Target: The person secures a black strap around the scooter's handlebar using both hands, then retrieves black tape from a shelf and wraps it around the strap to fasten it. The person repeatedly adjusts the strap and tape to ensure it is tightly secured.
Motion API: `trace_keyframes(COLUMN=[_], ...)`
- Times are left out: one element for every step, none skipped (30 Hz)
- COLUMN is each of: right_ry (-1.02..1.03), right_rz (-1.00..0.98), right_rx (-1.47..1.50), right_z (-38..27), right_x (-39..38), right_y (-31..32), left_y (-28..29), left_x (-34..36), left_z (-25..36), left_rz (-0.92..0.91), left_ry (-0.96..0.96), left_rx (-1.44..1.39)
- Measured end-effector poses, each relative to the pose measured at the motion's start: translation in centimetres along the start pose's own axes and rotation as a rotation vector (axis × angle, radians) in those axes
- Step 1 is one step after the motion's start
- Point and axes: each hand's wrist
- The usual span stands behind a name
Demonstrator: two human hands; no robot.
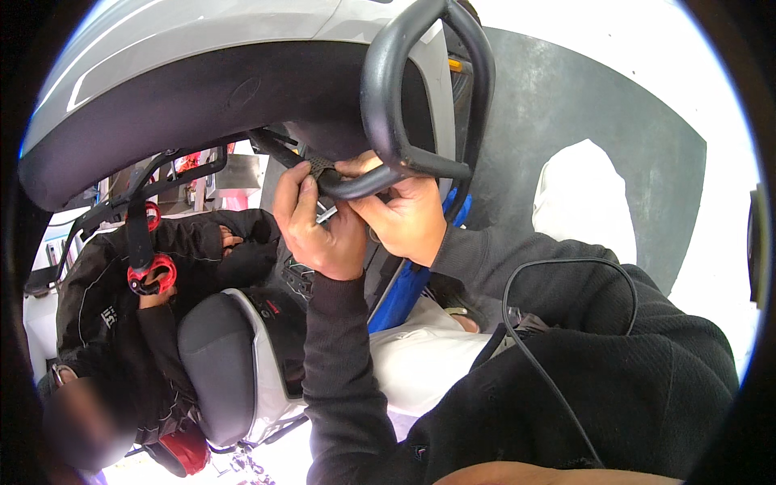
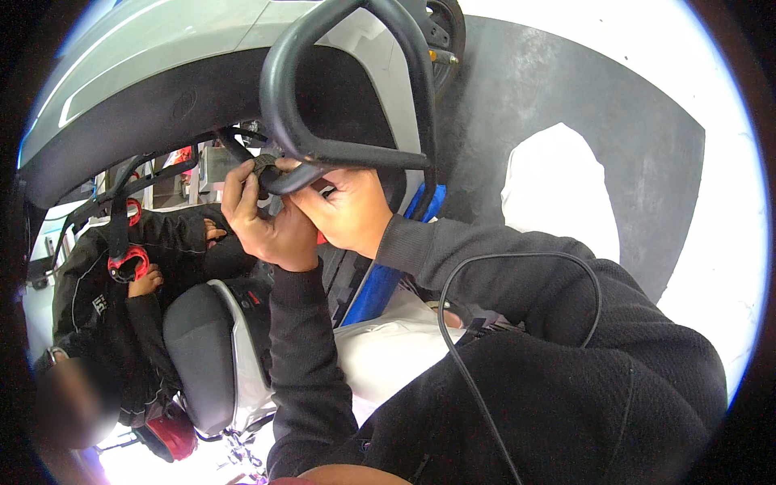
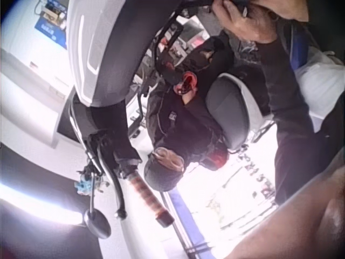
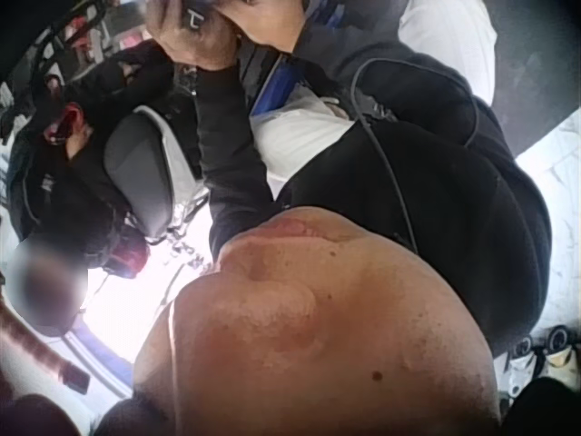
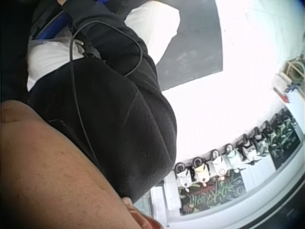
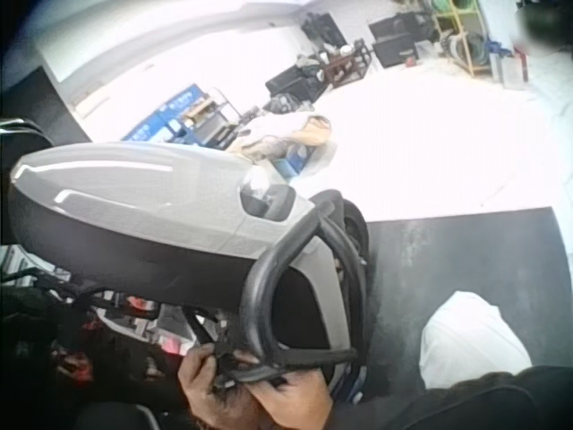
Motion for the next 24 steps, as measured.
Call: trace_keyframes(right_ry=[-0.005, -0.005, -0.005, -0.006, -0.017, -0.029, -0.040, -0.049, -0.055, -0.073, -0.036, -0.008, 0.019, -0.027, -0.067, -0.126, -0.183, -0.259, -0.341, -0.262, -0.190, -0.082, -0.130, -0.143], right_rz=[0.002, 0.006, 0.012, -0.003, 0.000, 0.002, 0.004, 0.000, -0.003, -0.016, 0.001, 0.013, 0.032, 0.019, 0.020, 0.016, 0.005, -0.007, -0.028, -0.034, -0.050, -0.052, -0.087, -0.108], right_rx=[0.004, -0.002, -0.009, -0.034, -0.010, 0.012, 0.033, 0.029, 0.023, 0.020, -0.030, -0.078, -0.123, -0.086, -0.044, -0.010, 0.045, 0.094, 0.144, 0.091, 0.038, -0.003, 0.079, 0.172], right_z=[0.0, -0.1, -0.2, -0.2, -0.2, -0.2, -0.2, -0.1, 0.0, 0.0, 0.1, 0.1, 0.0, -0.1, -0.3, -0.6, -0.8, -1.1, -1.4, -1.5, -1.7, -1.7, -1.6, -1.5], right_x=[0.0, 0.0, 0.0, 0.1, 0.0, 0.1, 0.1, 0.1, 0.1, 0.0, 0.0, -0.1, -0.2, -0.4, -0.6, -0.8, -1.0, -1.1, -1.1, -1.0, -0.8, -0.5, -0.1, 0.2], right_y=[0.0, 0.0, -0.1, -0.1, -0.1, -0.1, -0.1, -0.1, -0.1, -0.1, -0.1, -0.1, -0.1, -0.1, -0.2, -0.3, -0.4, -0.4, -0.5, -0.5, -0.6, -0.6, -0.6, -0.7], left_y=[0.0, 0.0, -0.1, -0.1, -0.1, -0.1, -0.1, -0.1, -0.2, -0.2, -0.3, -0.4, -0.4, -0.4, -0.4, -0.3, -0.2, -0.1, 0.0, 0.1, 0.2, 0.3, 0.3, 0.3], left_x=[0.1, 0.1, 0.1, 0.2, 0.2, 0.2, 0.2, 0.3, 0.3, 0.3, 0.3, 0.2, 0.1, 0.1, 0.1, 0.0, 0.0, 0.0, 0.0, 0.0, 0.0, 0.1, 0.1, 0.2], left_z=[0.1, 0.3, 0.4, 0.5, 0.4, 0.2, -0.1, -0.4, -0.8, -1.2, -1.6, -1.7, -1.9, -2.1, -2.2, -2.2, -2.1, -2.1, -2.1, -2.0, -2.0, -2.0, -2.0, -2.0], left_rz=[-0.001, 0.000, 0.005, 0.010, 0.007, 0.010, 0.017, 0.021, 0.026, 0.035, 0.043, 0.048, 0.048, 0.045, 0.043, 0.040, 0.038, 0.035, 0.028, 0.020, 0.014, 0.011, 0.010, 0.010], left_ry=[0.003, 0.015, 0.008, 0.009, 0.010, -0.001, -0.025, -0.045, -0.066, -0.079, -0.092, -0.122, -0.112, -0.117, -0.125, -0.118, -0.114, -0.112, -0.109, -0.104, -0.097, -0.096, -0.093, -0.089], left_rx=[0.007, -0.001, -0.001, 0.000, 0.001, 0.013, 0.016, 0.019, 0.021, 0.014, 0.006, -0.008, -0.017, -0.028, -0.035, -0.045, -0.051, -0.058, -0.060, -0.063, -0.062, -0.075, -0.086, -0.095])
Point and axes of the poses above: each hand's wrist, its own x-axis towards the middle knuckle, its own y-axis out of the back of the hand, z = x × y, and after that the axes turned 3 degrees about -y, right-handed
